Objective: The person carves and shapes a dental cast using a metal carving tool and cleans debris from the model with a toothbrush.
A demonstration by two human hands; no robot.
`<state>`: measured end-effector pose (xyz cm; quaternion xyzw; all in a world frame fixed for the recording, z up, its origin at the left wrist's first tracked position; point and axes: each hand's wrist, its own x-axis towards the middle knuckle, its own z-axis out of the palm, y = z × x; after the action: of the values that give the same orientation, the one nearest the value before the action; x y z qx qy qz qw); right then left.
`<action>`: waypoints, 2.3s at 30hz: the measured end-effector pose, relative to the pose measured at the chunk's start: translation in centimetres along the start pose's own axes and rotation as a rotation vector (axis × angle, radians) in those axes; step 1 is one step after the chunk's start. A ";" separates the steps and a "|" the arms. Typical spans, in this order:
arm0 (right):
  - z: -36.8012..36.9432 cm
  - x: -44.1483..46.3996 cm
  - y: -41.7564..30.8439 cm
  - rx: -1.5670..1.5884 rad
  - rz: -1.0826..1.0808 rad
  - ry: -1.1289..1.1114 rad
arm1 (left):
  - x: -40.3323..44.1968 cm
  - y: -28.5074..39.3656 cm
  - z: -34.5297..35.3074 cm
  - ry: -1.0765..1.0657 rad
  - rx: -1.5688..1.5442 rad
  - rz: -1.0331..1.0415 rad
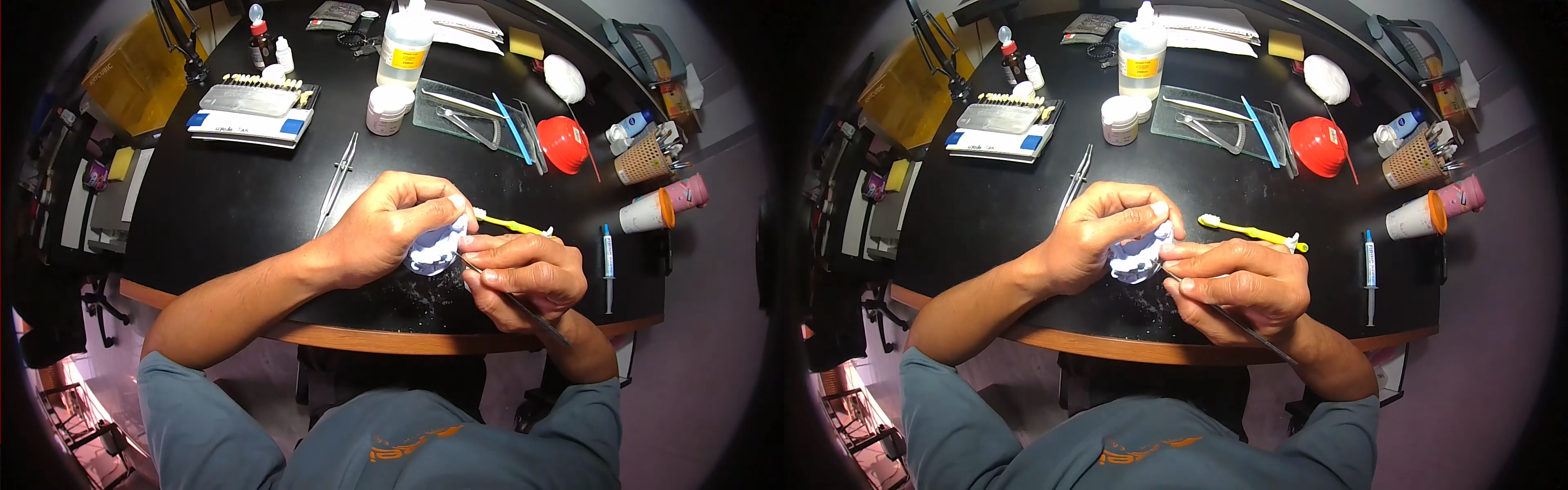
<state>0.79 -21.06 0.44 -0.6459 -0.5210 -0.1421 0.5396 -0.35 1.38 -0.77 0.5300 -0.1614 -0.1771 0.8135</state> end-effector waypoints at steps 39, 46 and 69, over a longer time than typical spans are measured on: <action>0.1 0.3 -0.4 -0.108 -0.087 -0.016 | -0.1 -0.2 0.3 0.019 -0.011 0.014; -0.6 0.4 -0.5 -0.090 -0.115 -0.083 | -0.2 0.2 0.4 -0.021 0.030 0.057; -0.3 0.4 -0.7 -0.061 -0.090 -0.041 | -0.2 0.3 0.5 -0.045 0.030 0.060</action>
<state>0.52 -21.19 1.24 -0.6406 -0.5559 -0.1688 0.5021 -0.71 1.22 -0.36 0.5329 -0.1981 -0.1619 0.8066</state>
